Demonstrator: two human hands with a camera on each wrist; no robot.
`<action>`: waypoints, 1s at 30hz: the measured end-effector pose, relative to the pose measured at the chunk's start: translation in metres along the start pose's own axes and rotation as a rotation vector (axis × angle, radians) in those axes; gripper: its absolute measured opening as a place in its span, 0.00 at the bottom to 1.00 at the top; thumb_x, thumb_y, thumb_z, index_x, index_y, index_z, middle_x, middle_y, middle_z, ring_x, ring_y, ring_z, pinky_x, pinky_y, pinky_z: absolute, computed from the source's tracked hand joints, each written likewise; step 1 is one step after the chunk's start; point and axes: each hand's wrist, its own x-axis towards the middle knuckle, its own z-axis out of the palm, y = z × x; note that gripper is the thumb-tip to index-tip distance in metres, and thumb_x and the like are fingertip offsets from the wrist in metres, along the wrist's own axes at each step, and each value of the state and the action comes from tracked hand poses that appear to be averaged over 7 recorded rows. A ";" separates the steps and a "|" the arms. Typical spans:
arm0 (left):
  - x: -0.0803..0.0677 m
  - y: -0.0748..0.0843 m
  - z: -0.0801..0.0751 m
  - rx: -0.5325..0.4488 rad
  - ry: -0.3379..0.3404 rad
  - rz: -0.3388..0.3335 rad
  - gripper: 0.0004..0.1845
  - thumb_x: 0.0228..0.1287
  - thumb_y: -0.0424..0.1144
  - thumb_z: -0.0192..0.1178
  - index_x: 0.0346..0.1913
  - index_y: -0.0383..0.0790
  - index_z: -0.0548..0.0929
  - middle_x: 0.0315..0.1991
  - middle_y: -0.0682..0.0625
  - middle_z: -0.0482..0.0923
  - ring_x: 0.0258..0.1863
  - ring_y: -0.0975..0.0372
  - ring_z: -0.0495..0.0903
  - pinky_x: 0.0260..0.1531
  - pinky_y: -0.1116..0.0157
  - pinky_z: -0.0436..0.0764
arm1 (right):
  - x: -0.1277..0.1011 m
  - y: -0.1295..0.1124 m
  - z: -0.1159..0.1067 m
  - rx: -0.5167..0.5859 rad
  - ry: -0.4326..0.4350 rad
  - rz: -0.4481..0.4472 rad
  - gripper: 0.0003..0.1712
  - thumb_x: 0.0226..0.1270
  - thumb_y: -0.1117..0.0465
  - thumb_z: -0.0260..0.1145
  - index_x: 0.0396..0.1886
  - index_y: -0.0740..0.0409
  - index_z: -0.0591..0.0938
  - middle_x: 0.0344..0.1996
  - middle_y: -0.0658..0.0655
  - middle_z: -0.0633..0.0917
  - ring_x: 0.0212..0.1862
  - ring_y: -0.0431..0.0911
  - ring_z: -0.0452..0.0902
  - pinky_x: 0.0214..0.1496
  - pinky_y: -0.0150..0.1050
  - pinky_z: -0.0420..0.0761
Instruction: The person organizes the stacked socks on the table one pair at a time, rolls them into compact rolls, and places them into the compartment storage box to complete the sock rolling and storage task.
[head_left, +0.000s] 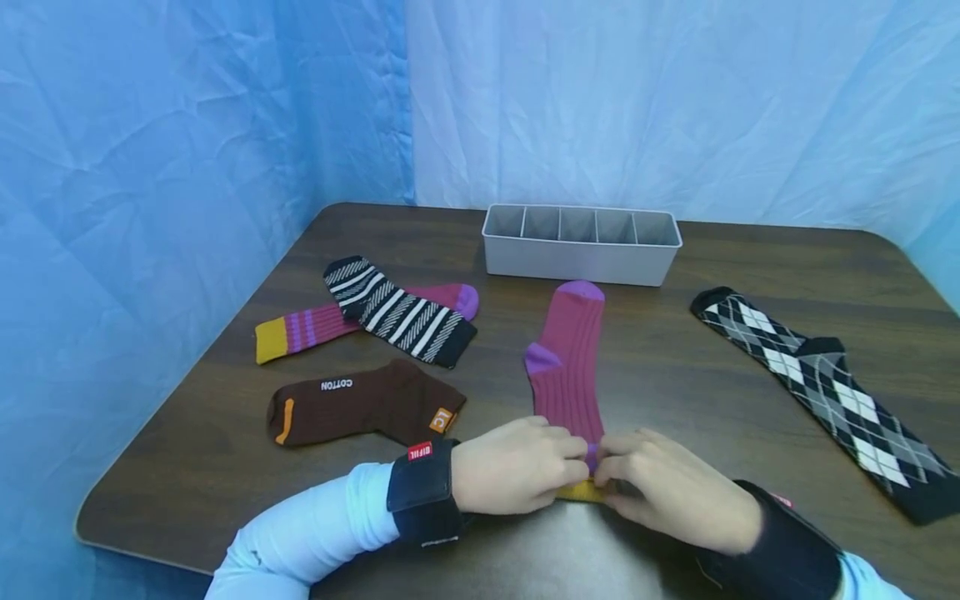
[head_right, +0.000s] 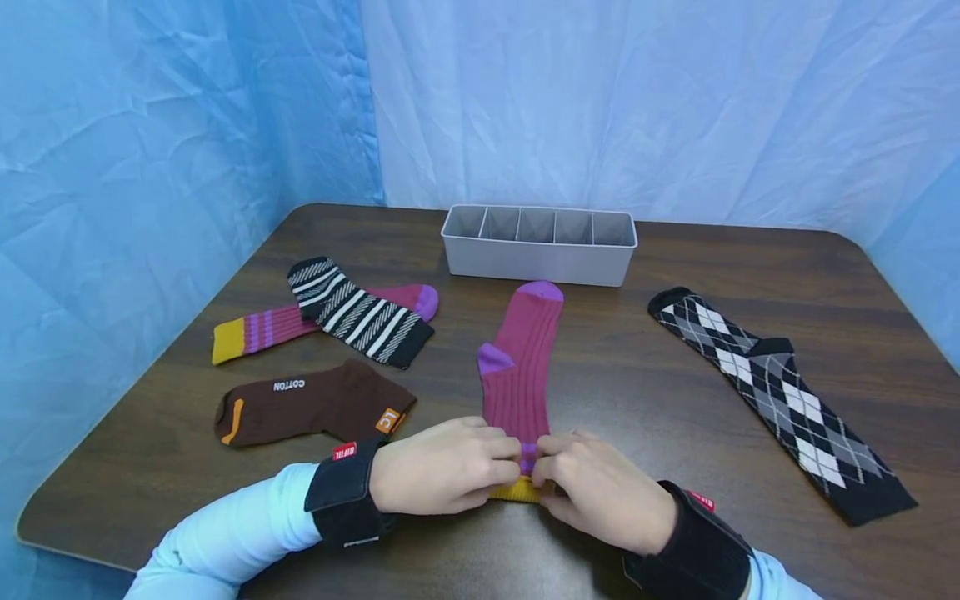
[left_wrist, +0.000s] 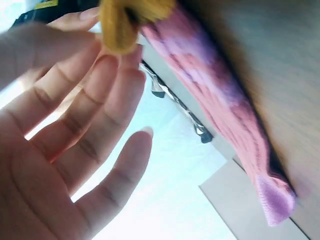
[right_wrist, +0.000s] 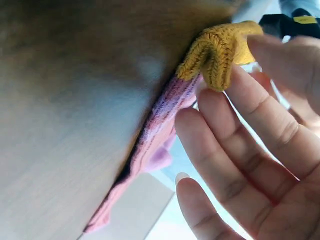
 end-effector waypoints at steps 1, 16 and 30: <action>0.000 0.001 0.000 0.014 -0.002 0.006 0.06 0.52 0.41 0.55 0.35 0.51 0.77 0.30 0.61 0.72 0.32 0.70 0.71 0.27 0.75 0.66 | 0.000 0.000 -0.001 -0.003 -0.013 0.008 0.08 0.39 0.57 0.68 0.24 0.45 0.80 0.26 0.38 0.77 0.30 0.31 0.69 0.33 0.32 0.69; 0.001 0.002 -0.001 -0.201 -0.122 -0.046 0.07 0.48 0.35 0.58 0.33 0.47 0.76 0.23 0.61 0.71 0.21 0.74 0.67 0.21 0.80 0.65 | -0.002 -0.004 -0.004 -0.017 -0.118 0.015 0.11 0.38 0.53 0.69 0.21 0.46 0.74 0.24 0.37 0.76 0.29 0.30 0.69 0.43 0.42 0.67; -0.003 0.001 -0.005 -0.439 -0.182 -0.080 0.05 0.48 0.33 0.55 0.26 0.46 0.70 0.16 0.60 0.65 0.13 0.75 0.60 0.13 0.81 0.59 | -0.006 -0.009 -0.002 0.116 -0.208 -0.004 0.09 0.44 0.61 0.63 0.20 0.43 0.71 0.17 0.32 0.68 0.21 0.26 0.61 0.44 0.45 0.65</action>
